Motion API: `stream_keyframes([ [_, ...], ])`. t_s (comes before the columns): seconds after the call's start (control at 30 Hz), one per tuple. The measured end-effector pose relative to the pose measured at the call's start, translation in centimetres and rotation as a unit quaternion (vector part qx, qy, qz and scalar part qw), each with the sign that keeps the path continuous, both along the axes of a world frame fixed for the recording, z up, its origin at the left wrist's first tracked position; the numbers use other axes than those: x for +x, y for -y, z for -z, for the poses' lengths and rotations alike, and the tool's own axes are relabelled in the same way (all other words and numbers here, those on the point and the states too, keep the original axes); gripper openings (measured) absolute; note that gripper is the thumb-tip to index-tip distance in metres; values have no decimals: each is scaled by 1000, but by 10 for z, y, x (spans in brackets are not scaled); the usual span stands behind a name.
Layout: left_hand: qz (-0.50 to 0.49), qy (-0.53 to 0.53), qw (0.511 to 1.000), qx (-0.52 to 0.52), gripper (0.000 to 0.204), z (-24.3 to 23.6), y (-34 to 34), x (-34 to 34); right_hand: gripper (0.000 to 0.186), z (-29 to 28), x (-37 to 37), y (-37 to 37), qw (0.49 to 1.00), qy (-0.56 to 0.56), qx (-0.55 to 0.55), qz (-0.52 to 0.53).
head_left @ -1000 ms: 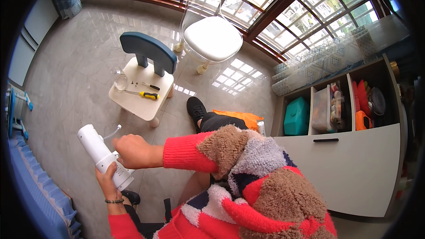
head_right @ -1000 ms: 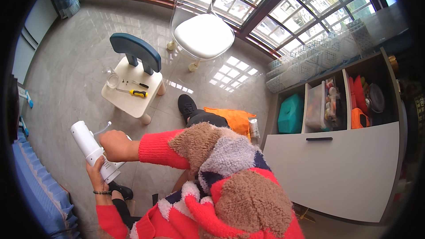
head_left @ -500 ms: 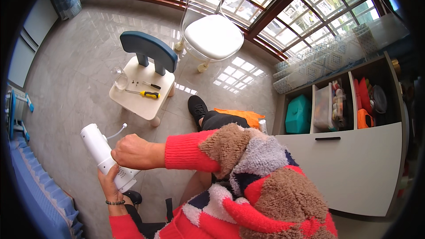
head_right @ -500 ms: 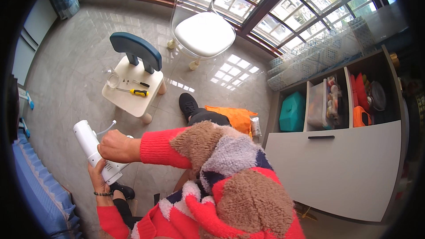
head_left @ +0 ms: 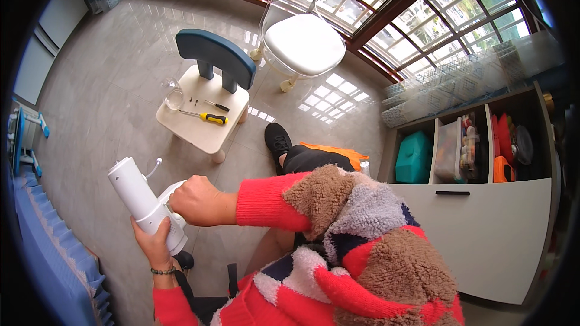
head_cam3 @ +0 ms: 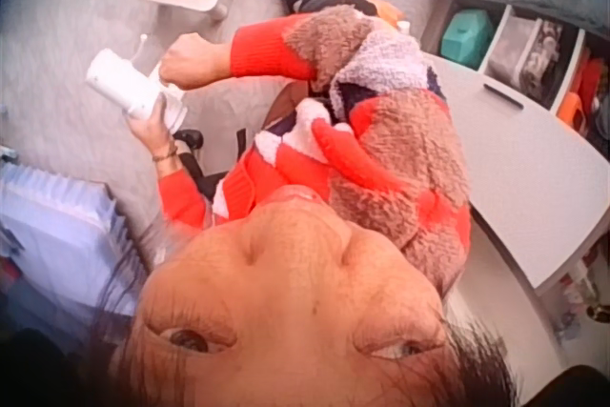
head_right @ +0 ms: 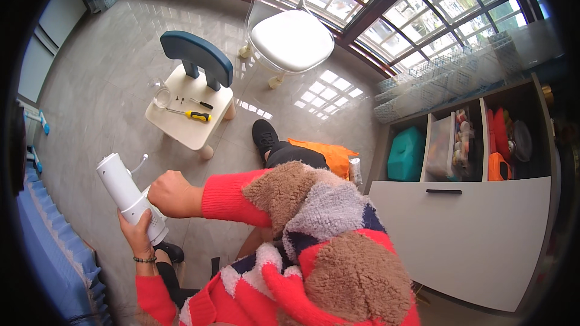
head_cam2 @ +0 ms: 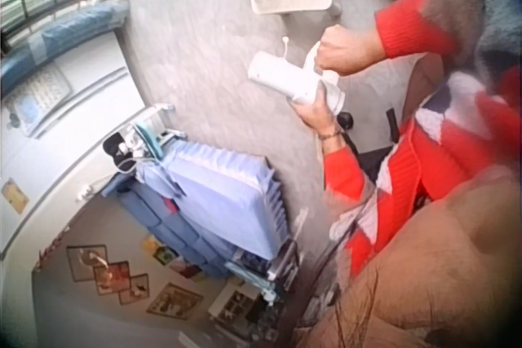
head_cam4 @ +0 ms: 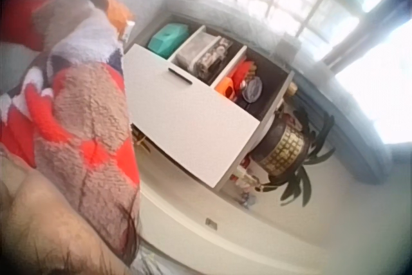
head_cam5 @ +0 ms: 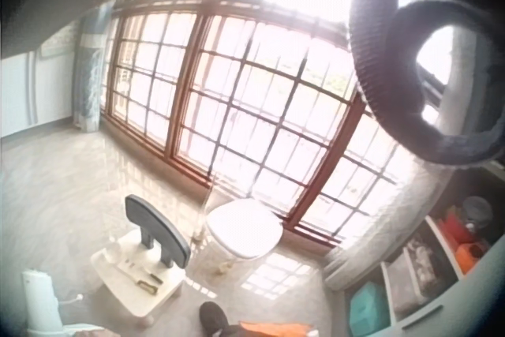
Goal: The person uses a small screwdriver to remove multiple screws from a white handheld appliance, then removes the top cap and continues unscrewing the body. The person works on the device while seated on the floor.
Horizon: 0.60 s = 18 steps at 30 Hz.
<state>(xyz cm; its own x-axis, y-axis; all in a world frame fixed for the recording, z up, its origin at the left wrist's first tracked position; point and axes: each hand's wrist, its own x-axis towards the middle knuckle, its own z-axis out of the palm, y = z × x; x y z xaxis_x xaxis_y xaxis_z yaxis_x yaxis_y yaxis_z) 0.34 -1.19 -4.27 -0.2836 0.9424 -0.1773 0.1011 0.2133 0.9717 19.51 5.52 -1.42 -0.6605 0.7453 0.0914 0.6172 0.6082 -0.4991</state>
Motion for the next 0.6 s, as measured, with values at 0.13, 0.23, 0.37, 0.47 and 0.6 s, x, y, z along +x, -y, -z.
stream_keyframes([
  [0.13, -6, -147, 988, 41, 62, -5, 2, 3, 13, 10, 0, -10, 933, -101, -330, 103],
  [0.23, -6, -255, 965, 66, 64, -12, 1, 2, 29, 20, 2, -22, 663, -195, -703, 170],
  [0.37, -8, -297, 953, 53, 64, -11, -4, -4, 23, 28, -3, -26, 805, -211, -543, 111],
  [0.47, -11, -165, 986, 30, 62, -8, -9, -12, 13, 25, -11, -19, 959, -186, -199, 81],
  [0.6, -21, -7, 1000, -6, 59, -9, -11, -16, 12, 16, -9, -13, 993, -66, 99, -23],
])
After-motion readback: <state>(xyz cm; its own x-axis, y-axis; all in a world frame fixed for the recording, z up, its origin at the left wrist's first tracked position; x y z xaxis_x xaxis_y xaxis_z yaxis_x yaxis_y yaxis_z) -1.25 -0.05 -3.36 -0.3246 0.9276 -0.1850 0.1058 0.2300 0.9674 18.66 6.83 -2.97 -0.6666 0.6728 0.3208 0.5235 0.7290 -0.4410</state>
